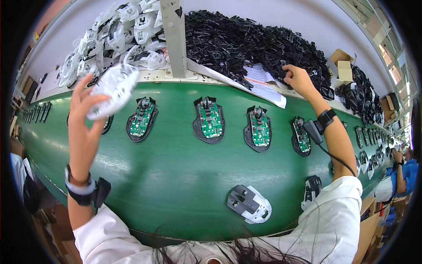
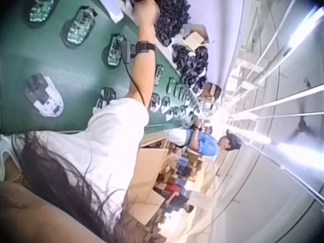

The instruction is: The person assembles small electronic devices on a green workbench. They repeatedly pick up white plastic casings and black internal components, insert the components into the casings, and place the assembled units on the table. The process involves handling multiple units one by one in a repetitive sequence.

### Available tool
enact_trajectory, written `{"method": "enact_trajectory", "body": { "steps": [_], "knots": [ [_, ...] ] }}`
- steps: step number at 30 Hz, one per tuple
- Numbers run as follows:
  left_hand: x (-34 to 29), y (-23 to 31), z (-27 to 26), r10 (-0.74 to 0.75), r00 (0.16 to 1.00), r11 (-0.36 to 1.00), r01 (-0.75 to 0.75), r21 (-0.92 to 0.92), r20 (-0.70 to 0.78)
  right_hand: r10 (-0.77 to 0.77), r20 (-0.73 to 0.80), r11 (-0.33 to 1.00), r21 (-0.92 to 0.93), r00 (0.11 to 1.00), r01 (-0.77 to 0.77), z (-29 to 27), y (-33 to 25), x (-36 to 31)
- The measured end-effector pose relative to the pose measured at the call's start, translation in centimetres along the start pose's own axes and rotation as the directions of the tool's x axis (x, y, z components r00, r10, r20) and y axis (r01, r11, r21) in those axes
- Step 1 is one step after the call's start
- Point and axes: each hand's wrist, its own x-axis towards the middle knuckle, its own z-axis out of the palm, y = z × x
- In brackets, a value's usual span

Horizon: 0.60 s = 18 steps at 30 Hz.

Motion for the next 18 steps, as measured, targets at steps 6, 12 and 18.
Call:
{"method": "enact_trajectory", "body": {
  "steps": [6, 12, 18],
  "knots": [
    [-3.5, 3.4, 0.6, -0.137, 0.974, 0.951, 0.18, -0.253, 0.178, -0.151, -0.2, 0.988, 0.0, 0.968, 0.154, -0.7, -2.0, -0.9],
    [-4.3, 5.4, 1.2, -0.159, 0.941, 0.87, 0.277, -0.407, 0.3, -0.105, -0.064, 0.967, 0.226, 0.992, 0.117, -0.8, -5.5, -5.4],
    [-5.7, 7.1, 1.4, -0.05, 0.895, 0.707, 0.345, -0.618, 0.443, 0.004, 0.207, 0.794, 0.594, 0.978, -0.129, -0.1, -7.9, -8.2]
  ]
}}
